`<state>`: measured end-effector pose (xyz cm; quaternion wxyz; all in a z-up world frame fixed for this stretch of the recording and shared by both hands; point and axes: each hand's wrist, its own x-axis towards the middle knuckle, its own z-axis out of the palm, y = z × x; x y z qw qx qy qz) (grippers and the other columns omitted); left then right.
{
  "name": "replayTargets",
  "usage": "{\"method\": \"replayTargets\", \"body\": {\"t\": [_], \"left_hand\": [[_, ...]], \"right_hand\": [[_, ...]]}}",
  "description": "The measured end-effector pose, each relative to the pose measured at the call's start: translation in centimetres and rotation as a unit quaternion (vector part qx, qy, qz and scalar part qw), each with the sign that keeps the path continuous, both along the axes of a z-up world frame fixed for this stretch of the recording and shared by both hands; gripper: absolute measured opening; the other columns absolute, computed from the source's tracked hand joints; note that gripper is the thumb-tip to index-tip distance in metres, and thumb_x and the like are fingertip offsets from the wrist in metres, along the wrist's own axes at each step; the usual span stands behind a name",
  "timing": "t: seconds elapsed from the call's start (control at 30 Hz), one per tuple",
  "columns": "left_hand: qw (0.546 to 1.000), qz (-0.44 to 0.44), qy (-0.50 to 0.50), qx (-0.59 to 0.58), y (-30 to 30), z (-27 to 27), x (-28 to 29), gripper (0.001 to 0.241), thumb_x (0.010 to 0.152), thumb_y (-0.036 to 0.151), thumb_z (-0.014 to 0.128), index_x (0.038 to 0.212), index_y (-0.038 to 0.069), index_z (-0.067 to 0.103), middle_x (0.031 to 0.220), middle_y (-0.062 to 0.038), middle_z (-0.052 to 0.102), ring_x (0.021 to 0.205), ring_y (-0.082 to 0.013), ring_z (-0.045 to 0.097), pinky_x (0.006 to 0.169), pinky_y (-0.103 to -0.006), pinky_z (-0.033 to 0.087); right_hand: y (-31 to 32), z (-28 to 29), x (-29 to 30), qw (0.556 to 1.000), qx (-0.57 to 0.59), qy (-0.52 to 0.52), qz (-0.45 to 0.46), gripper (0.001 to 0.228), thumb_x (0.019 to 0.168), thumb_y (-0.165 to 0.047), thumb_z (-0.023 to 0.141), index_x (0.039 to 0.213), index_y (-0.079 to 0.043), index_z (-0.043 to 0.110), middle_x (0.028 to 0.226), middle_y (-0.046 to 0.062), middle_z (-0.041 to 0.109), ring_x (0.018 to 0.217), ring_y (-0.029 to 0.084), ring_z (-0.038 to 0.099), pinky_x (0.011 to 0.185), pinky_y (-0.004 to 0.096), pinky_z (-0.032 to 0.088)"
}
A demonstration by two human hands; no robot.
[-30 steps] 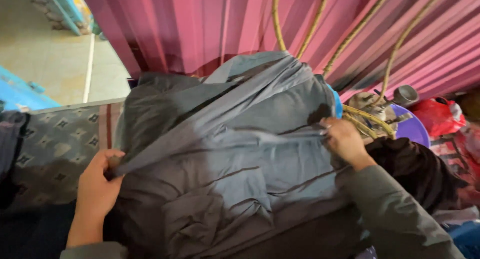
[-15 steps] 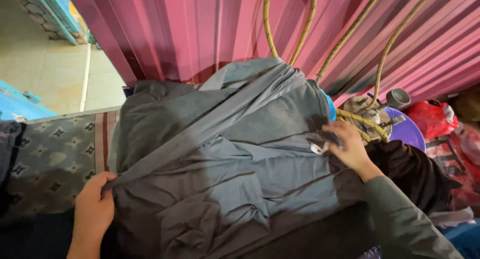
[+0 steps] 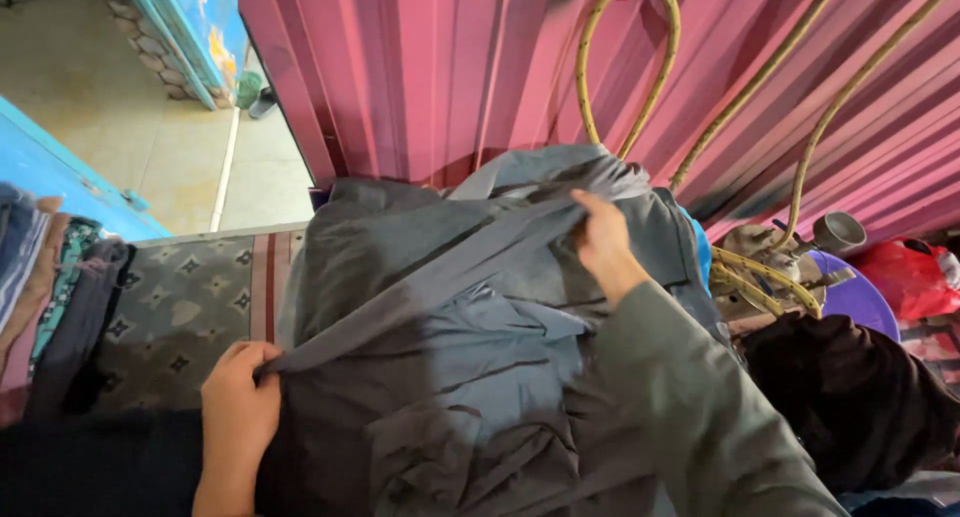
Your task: The person folds a black pair of shorts, a beige button-up shirt, a white t-shirt with red trim, a black t-shirt with pink butterfly graphics, and a grey t-shirt. The person places each folded item onto a growing stack on the left side of the frame.
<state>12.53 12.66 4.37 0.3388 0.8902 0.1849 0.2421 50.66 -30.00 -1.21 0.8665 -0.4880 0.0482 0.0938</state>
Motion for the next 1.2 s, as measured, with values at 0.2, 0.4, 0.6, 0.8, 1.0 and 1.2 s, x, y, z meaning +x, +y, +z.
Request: {"method": "replayTargets", "body": {"t": [0.2,0.4,0.6,0.8,1.0,1.2], "left_hand": [[0.999,-0.001,0.018,0.043,2.3,-3.6,0.9,0.029,0.08,-0.006,0.055,0.1,0.003,0.072,0.105,-0.019,0.07,0.102,-0.0408,0.067,0.09,-0.0449,0.053],[0.998,0.041,0.05,0.015,2.2,-3.9,1.1,0.021,0.089,-0.002,0.054,0.101,0.005,0.07,0.1,-0.021,0.071,0.1,-0.0431,0.067,0.087,-0.0469,0.052],[0.989,0.08,0.126,0.006,2.1,-1.6,1.1,0.022,0.087,-0.002,0.054,0.098,0.008,0.07,0.095,-0.026,0.066,0.093,-0.0485,0.064,0.081,-0.0488,0.052],[0.948,0.161,0.274,-0.01,5.5,-6.5,2.4,0.027,0.089,-0.003,0.051,0.095,0.013,0.072,0.081,-0.018,0.065,0.061,-0.0439,0.054,0.056,-0.0579,0.045],[0.935,0.194,0.292,-0.057,5.2,-6.4,1.3,0.025,0.094,-0.004,0.05,0.093,0.009,0.071,0.084,-0.019,0.064,0.06,-0.0445,0.059,0.057,-0.0616,0.052],[0.997,0.029,0.075,0.008,4.6,-5.4,0.3,0.023,0.085,-0.001,0.051,0.089,0.004,0.073,0.1,-0.017,0.075,0.103,-0.0373,0.071,0.095,-0.044,0.055]], "right_hand": [[-3.5,15.3,-24.0,0.989,0.138,0.002,0.046,0.063,0.068,-0.026,0.063,0.127,-0.003,0.067,0.13,0.015,0.069,0.124,0.035,0.06,0.116,0.053,0.035],[-11.7,8.6,-35.1,0.934,0.197,-0.048,0.293,0.05,0.087,-0.033,0.077,0.116,0.006,0.067,0.118,0.022,0.065,0.122,0.053,0.055,0.104,0.066,0.037],[-12.1,8.1,-38.4,0.947,-0.02,-0.155,0.28,0.053,0.089,-0.022,0.077,0.129,0.005,0.058,0.138,0.023,0.051,0.135,0.046,0.044,0.111,0.058,0.032],[-13.9,8.7,-41.9,0.904,-0.268,-0.243,0.228,0.061,0.09,-0.012,0.077,0.143,0.003,0.049,0.158,0.023,0.036,0.148,0.037,0.033,0.117,0.05,0.027],[-14.9,6.9,-39.3,0.977,-0.189,-0.091,-0.044,0.074,0.086,-0.022,0.073,0.151,-0.011,0.039,0.149,0.012,0.052,0.133,0.026,0.05,0.109,0.05,0.037],[-14.8,9.7,-30.2,0.988,0.063,0.043,-0.132,0.056,0.1,-0.04,0.053,0.147,-0.01,0.051,0.149,0.007,0.055,0.141,0.026,0.05,0.122,0.049,0.029]]}}
